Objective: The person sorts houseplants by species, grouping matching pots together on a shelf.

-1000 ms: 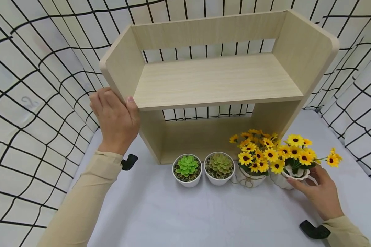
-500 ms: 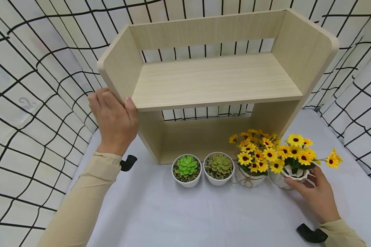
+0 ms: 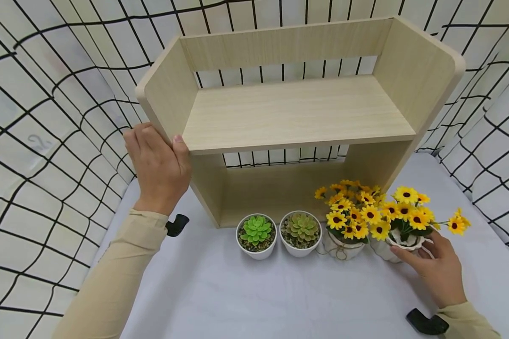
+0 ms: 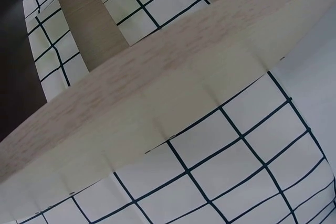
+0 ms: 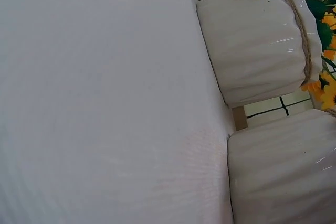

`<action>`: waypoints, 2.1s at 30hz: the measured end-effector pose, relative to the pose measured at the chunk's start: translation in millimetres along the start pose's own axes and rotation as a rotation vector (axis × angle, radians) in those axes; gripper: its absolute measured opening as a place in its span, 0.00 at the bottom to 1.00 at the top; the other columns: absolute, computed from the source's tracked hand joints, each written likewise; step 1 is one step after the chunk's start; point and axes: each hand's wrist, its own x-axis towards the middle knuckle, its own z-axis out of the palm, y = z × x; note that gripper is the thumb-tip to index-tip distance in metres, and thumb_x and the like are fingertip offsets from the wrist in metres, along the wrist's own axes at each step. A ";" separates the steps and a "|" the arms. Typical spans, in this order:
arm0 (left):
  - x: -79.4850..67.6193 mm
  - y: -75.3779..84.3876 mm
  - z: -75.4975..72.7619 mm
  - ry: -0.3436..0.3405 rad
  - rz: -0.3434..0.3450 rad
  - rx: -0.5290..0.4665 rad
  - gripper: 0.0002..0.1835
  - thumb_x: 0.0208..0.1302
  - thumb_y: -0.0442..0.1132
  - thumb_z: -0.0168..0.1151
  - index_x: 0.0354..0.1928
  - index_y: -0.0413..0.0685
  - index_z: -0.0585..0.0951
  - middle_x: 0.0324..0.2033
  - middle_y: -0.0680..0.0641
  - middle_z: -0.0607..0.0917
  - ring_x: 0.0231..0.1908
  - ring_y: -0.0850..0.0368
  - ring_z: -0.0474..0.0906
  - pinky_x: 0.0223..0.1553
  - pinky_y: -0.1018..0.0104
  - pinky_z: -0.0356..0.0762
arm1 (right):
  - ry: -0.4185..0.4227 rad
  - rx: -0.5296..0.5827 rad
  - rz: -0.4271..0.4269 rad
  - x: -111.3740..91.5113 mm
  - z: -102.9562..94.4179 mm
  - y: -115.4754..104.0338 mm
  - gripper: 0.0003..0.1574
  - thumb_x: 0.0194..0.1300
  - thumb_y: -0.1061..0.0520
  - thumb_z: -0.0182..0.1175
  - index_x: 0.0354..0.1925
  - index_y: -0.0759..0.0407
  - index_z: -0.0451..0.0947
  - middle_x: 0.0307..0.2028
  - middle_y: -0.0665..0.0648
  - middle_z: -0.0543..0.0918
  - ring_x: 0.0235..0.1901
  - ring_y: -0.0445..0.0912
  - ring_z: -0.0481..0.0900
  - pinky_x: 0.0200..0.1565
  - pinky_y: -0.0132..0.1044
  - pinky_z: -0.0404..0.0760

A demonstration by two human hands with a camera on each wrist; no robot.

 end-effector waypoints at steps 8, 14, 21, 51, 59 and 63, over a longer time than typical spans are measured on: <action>-0.6 1.9 0.9 -0.010 0.007 -0.001 0.21 0.69 0.47 0.35 0.46 0.33 0.63 0.41 0.31 0.67 0.44 0.37 0.57 0.47 0.47 0.53 | 0.014 -0.036 -0.015 -3.9 -4.3 1.8 0.59 0.54 0.38 0.69 0.73 0.58 0.54 0.70 0.65 0.50 0.68 0.67 0.59 0.66 0.60 0.65; -1.1 2.6 1.8 -0.001 0.013 -0.017 0.20 0.69 0.47 0.36 0.44 0.32 0.63 0.41 0.31 0.67 0.43 0.37 0.57 0.46 0.47 0.54 | -0.005 -0.022 0.035 -7.0 -7.2 1.8 0.67 0.54 0.36 0.68 0.78 0.48 0.40 0.78 0.65 0.44 0.72 0.66 0.56 0.66 0.60 0.64; -1.5 3.3 2.4 -0.017 0.015 -0.014 0.21 0.69 0.47 0.35 0.45 0.33 0.63 0.42 0.31 0.67 0.43 0.37 0.57 0.45 0.48 0.54 | 0.113 -0.083 -0.047 -10.9 -7.4 4.9 0.52 0.48 0.38 0.73 0.69 0.45 0.65 0.53 0.42 0.66 0.59 0.52 0.70 0.46 0.12 0.73; -1.0 -2.1 1.3 0.023 0.015 -0.037 0.20 0.69 0.47 0.36 0.43 0.32 0.63 0.38 0.32 0.66 0.42 0.36 0.57 0.46 0.46 0.53 | 0.072 -0.088 -0.416 -44.1 -72.3 -87.2 0.44 0.50 0.54 0.74 0.65 0.46 0.69 0.50 0.31 0.67 0.47 0.28 0.68 0.43 0.09 0.69; -0.7 -1.3 1.0 0.020 0.022 -0.036 0.20 0.69 0.47 0.36 0.44 0.32 0.63 0.39 0.31 0.66 0.42 0.36 0.57 0.46 0.46 0.54 | 0.049 -0.111 -0.447 -59.2 -79.1 -118.5 0.56 0.50 0.54 0.74 0.72 0.36 0.58 0.64 0.36 0.65 0.52 0.26 0.67 0.62 0.24 0.71; -0.4 -2.7 0.6 0.027 0.024 -0.038 0.20 0.69 0.47 0.36 0.43 0.32 0.63 0.38 0.31 0.66 0.41 0.36 0.57 0.45 0.46 0.54 | 0.025 -0.108 -0.466 -63.1 -79.3 -136.9 0.58 0.49 0.53 0.75 0.72 0.34 0.57 0.66 0.41 0.68 0.53 0.26 0.69 0.58 0.18 0.72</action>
